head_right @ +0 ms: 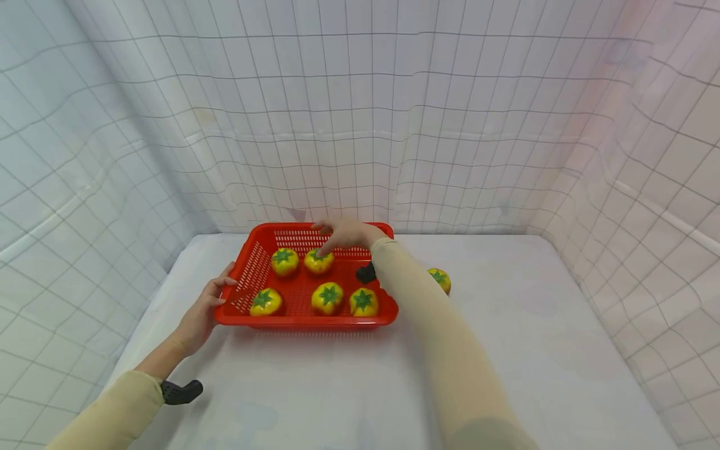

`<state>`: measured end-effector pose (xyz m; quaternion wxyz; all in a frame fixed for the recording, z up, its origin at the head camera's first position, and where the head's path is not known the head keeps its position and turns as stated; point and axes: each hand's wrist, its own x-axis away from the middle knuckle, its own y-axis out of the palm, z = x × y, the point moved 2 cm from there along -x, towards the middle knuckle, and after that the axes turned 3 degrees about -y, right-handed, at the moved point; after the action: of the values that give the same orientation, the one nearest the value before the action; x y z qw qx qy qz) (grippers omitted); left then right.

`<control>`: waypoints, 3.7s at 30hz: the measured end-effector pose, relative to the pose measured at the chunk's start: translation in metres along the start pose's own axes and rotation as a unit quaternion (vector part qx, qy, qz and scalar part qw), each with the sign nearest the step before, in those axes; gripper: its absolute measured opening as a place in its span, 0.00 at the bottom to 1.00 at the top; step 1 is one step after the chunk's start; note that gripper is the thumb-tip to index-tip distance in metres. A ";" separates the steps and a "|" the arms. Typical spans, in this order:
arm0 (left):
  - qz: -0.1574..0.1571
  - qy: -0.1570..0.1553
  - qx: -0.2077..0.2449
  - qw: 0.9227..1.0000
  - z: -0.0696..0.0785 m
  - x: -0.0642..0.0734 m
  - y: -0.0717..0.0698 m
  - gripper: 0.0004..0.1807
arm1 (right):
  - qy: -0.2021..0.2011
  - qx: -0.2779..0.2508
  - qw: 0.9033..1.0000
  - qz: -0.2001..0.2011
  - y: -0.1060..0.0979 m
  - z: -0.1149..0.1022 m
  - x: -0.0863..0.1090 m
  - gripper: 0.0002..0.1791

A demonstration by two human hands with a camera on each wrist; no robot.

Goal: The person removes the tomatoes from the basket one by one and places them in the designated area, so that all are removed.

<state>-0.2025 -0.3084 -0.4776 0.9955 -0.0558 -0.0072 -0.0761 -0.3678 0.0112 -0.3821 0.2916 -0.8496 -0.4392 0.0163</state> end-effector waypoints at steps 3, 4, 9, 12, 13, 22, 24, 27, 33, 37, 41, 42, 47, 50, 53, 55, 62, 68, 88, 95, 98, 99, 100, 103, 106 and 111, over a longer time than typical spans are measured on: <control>0.001 0.001 0.000 1.000 0.000 0.000 0.000 0.21 | 0.009 0.011 1.000 -0.006 0.003 0.003 -0.004 0.42; 0.001 0.002 0.001 1.000 0.000 0.000 0.000 0.21 | 0.014 0.013 1.000 -0.008 0.003 0.005 -0.006 0.42; -0.001 0.003 0.003 1.000 0.000 0.000 0.000 0.21 | 0.051 0.024 0.998 -0.010 0.006 0.012 -0.013 0.41; -0.001 0.002 0.002 1.000 0.001 0.001 0.000 0.21 | 0.069 0.032 0.997 -0.010 0.009 0.014 -0.014 0.40; -0.001 0.002 0.003 1.000 0.001 0.001 0.000 0.21 | 0.073 0.034 0.997 -0.009 0.010 0.014 -0.014 0.40; -0.002 0.002 0.005 1.000 0.001 0.002 0.000 0.21 | 0.082 0.023 0.996 -0.024 0.017 0.017 -0.021 0.39; -0.002 0.002 0.003 1.000 0.001 0.002 0.000 0.21 | 0.081 0.023 0.996 -0.027 0.018 0.018 -0.024 0.39; 0.001 0.001 0.002 1.000 0.001 0.002 0.000 0.21 | 0.081 0.036 0.996 -0.026 0.019 0.019 -0.025 0.38; 0.005 -0.004 0.000 1.000 0.001 0.001 0.000 0.21 | 0.087 0.074 0.993 -0.020 0.023 0.020 -0.028 0.35; 0.004 -0.002 0.001 1.000 0.000 0.002 0.000 0.21 | 0.082 0.062 0.995 -0.014 0.028 0.021 -0.028 0.33; 0.001 -0.003 0.001 1.000 -0.001 0.005 0.000 0.20 | 0.072 0.068 0.995 -0.020 0.035 0.023 -0.029 0.31; 0.001 -0.003 0.000 1.000 -0.002 0.006 0.000 0.20 | 0.070 0.070 0.995 -0.022 0.036 0.023 -0.030 0.31; 0.001 -0.003 -0.004 1.000 -0.002 0.007 0.001 0.20 | 0.071 0.065 0.995 -0.023 0.038 0.024 -0.028 0.30; 0.001 0.001 -0.001 1.000 0.000 0.006 0.002 0.20 | 0.075 0.059 0.995 -0.025 0.036 0.024 -0.028 0.30; 0.000 0.004 0.000 1.000 0.001 0.006 0.002 0.20 | 0.076 0.049 0.995 -0.032 0.037 0.024 -0.028 0.29; 0.000 0.004 -0.002 1.000 0.001 0.007 0.001 0.20 | 0.077 0.047 0.995 -0.035 0.038 0.024 -0.028 0.30; 0.000 0.005 -0.009 1.000 0.000 0.005 0.001 0.20 | 0.085 0.053 0.994 -0.031 0.037 0.025 -0.028 0.32; -0.001 0.011 -0.007 1.000 0.001 0.004 0.001 0.21 | 0.084 0.059 0.994 -0.028 0.037 0.028 -0.031 0.33; -0.003 0.005 -0.004 1.000 0.000 0.002 0.002 0.21 | 0.071 0.038 0.996 -0.037 0.037 0.034 -0.031 0.35; 0.003 0.005 -0.001 1.000 0.000 0.004 0.004 0.21 | 0.070 0.035 0.996 -0.044 0.036 0.030 -0.030 0.35; 0.005 0.005 -0.003 1.000 0.001 0.004 0.005 0.21 | 0.072 0.017 0.996 -0.046 0.035 0.027 -0.027 0.35; 0.006 0.004 -0.005 1.000 0.001 0.004 0.004 0.21 | 0.071 0.014 0.996 -0.045 0.034 0.026 -0.026 0.35; 0.007 0.003 -0.007 1.000 0.001 0.003 0.004 0.21 | 0.070 0.010 0.997 -0.042 0.033 0.024 -0.025 0.35; 0.008 0.000 -0.010 1.000 0.001 0.003 0.003 0.21 | 0.063 -0.010 0.997 -0.039 0.029 0.020 -0.021 0.35; 0.009 -0.002 -0.009 1.000 0.002 0.003 0.003 0.21 | 0.053 -0.018 0.998 -0.036 0.024 0.017 -0.017 0.35; 0.008 -0.001 -0.011 1.000 0.002 0.004 0.003 0.21 | 0.034 -0.036 0.998 -0.033 0.014 0.011 -0.008 0.35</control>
<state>-0.1980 -0.3061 -0.4755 0.9954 -0.0664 -0.0073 -0.0680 -0.3656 0.0043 -0.3997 0.2761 -0.8447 -0.4570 -0.0378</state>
